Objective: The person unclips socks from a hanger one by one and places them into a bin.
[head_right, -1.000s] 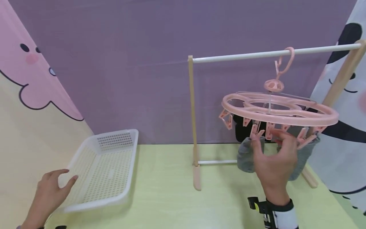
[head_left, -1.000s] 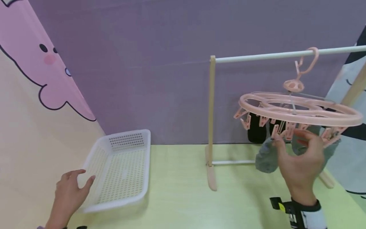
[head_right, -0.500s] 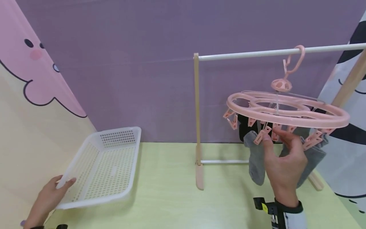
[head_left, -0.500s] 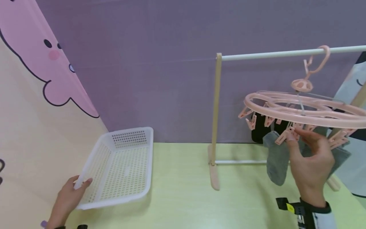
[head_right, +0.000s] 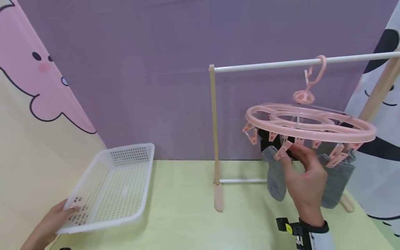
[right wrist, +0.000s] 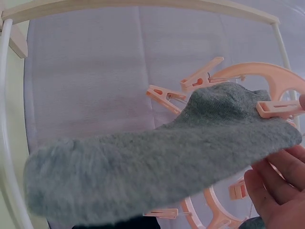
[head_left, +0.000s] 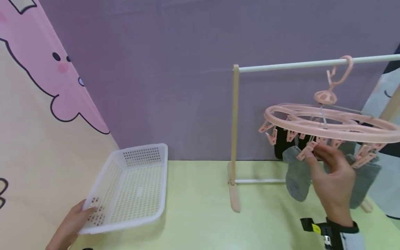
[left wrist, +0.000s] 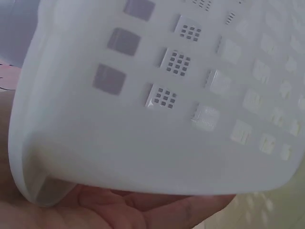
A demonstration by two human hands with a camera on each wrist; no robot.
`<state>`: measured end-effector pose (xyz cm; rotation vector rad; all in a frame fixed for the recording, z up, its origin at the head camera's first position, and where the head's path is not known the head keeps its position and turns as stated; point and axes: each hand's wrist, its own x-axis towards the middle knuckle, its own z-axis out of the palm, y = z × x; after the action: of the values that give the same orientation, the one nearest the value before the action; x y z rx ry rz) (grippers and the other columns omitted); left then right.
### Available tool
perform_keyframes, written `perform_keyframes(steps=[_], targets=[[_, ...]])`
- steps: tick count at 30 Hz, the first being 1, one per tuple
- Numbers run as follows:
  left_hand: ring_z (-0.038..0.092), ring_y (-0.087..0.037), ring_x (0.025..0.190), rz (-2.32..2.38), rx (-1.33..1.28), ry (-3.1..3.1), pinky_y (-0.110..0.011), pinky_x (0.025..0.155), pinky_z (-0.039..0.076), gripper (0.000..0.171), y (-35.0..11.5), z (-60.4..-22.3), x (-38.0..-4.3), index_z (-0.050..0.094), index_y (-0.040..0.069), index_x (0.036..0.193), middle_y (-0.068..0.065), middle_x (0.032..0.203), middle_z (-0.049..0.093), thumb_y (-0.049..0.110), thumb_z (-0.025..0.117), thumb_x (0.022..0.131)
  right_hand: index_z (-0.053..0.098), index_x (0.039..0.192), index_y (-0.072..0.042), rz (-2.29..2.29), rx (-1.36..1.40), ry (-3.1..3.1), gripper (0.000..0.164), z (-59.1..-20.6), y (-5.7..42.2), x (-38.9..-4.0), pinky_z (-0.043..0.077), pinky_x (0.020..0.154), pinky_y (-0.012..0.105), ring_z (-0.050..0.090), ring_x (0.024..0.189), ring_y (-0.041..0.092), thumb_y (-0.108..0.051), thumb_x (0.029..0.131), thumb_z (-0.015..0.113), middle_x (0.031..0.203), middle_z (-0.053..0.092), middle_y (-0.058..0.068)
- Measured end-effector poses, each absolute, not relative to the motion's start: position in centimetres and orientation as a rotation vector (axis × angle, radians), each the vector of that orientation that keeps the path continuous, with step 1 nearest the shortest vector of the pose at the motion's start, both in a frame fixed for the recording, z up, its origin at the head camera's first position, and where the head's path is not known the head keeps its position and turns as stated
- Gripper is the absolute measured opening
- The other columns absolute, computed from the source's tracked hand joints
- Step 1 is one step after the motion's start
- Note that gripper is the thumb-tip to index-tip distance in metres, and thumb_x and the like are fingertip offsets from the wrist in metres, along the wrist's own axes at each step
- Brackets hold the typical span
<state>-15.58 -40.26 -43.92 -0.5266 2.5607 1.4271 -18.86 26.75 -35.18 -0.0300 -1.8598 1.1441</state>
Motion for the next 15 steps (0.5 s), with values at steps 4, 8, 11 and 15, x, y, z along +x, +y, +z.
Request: perform_keyframes(steps=[4,8,11,15], targets=[[0.069,-0.014,0.081,1.444,-0.526,2.579,-0.030,0.071,0.061,0.062,-40.23,-44.30,-15.38,0.011,-0.022,0.156,-0.040,0.129,0.057,0.011,0.037,0.111,0.066,0.136,-0.001,1.127,0.004,-1.865,0.040,-35.14,26.57,-18.92,0.045,0.093,0.001,0.061,0.104,-0.018,-0.006,0.097,0.074,0.113,0.058,-0.042],[0.068,-0.012,0.082,1.433,-0.506,2.609,-0.029,0.071,0.060,0.061,-40.17,-44.59,-15.34,0.013,-0.023,0.156,-0.046,0.137,0.048,0.010,0.037,0.111,0.067,0.135,0.000,1.105,0.018,-1.861,0.040,-35.08,26.59,-18.97,0.044,0.092,0.000,0.060,0.102,-0.020,-0.006,0.097,0.074,0.111,0.057,-0.045],[0.069,-0.012,0.081,1.431,-0.500,2.622,-0.030,0.070,0.061,0.060,-40.10,-44.67,-15.39,0.014,-0.023,0.155,-0.044,0.131,0.053,0.009,0.038,0.111,0.068,0.133,0.002,1.107,0.012,-1.866,0.038,-35.16,26.65,-18.95,0.044,0.091,0.000,0.060,0.101,-0.020,-0.005,0.096,0.075,0.110,0.057,-0.045],[0.070,-0.014,0.079,1.451,-0.503,2.623,-0.032,0.068,0.062,0.059,-39.78,-44.64,-15.56,0.016,-0.023,0.155,-0.027,0.112,0.068,0.008,0.040,0.110,0.068,0.132,0.002,1.122,-0.003,-1.872,0.037,-35.29,26.71,-18.87,0.045,0.092,0.001,0.060,0.101,-0.018,-0.005,0.096,0.075,0.110,0.057,-0.043]])
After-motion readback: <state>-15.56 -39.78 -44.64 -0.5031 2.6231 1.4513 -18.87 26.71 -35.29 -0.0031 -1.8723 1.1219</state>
